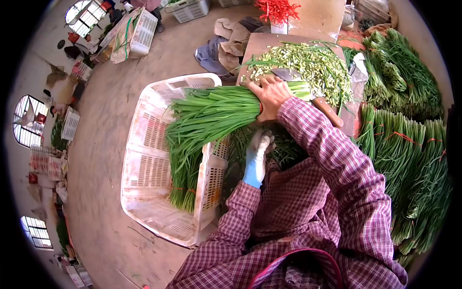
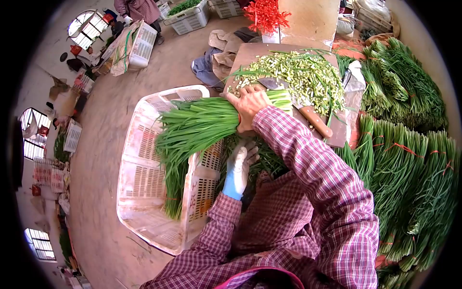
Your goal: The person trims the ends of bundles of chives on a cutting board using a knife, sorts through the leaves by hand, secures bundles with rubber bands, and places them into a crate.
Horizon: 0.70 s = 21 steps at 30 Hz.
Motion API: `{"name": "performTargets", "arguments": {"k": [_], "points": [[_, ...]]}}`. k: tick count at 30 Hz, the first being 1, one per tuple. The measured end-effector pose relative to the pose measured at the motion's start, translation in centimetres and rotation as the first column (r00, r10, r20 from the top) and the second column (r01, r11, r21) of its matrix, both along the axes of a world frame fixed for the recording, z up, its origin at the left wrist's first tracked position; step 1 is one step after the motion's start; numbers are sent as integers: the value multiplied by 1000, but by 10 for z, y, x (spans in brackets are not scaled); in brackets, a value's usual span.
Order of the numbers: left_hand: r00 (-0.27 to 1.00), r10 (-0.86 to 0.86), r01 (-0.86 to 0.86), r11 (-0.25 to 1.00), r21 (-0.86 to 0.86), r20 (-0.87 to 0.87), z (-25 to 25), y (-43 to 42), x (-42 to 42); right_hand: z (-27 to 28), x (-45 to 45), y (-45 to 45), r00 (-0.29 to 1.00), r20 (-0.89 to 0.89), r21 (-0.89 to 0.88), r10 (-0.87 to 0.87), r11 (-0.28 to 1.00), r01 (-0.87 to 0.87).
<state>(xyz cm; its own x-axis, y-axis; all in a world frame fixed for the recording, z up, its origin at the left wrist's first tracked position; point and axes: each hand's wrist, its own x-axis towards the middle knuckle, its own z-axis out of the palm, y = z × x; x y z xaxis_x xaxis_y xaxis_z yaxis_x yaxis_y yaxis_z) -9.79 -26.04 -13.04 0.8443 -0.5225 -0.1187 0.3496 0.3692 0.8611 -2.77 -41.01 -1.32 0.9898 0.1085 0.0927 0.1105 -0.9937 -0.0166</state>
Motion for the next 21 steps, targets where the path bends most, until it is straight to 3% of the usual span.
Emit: {"name": "performTargets", "arguments": {"k": [3,4,5,7,9,11,14,15,17,18,21], "points": [[988,126,-108,975,-193,84,-5,1,13,5,-34,26,989,-27,184,-145,972,148],[983,175,-155,954,-255,59,-7,3,19,0,-43,33,983,-85,248,-161,952,177],[982,162,-185,929,-321,-96,-13,11,26,-3,-53,42,975,-124,282,-182,936,211],[919,312,-368,899,-237,-243,14,26,17,-20,-76,63,976,-68,420,-207,881,216],[904,395,-422,886,-194,-166,25,44,15,-40,-90,73,984,-92,529,-153,830,178],[928,362,-373,916,-151,-91,22,72,14,-37,-104,74,992,-49,621,-112,775,118],[902,432,-429,899,-85,9,4,109,11,-8,-115,66,957,285,594,-56,794,-130],[914,405,-402,913,-78,34,21,113,2,4,-116,68,938,346,651,-22,725,-223],[913,404,-402,915,-47,53,40,118,-15,8,-108,76,892,438,576,113,726,-375],[913,400,-402,916,5,86,43,121,-21,12,-106,80,924,361,623,130,704,-342],[916,382,-395,913,104,124,55,123,-34,17,-103,83,897,386,602,218,677,-423]]}}
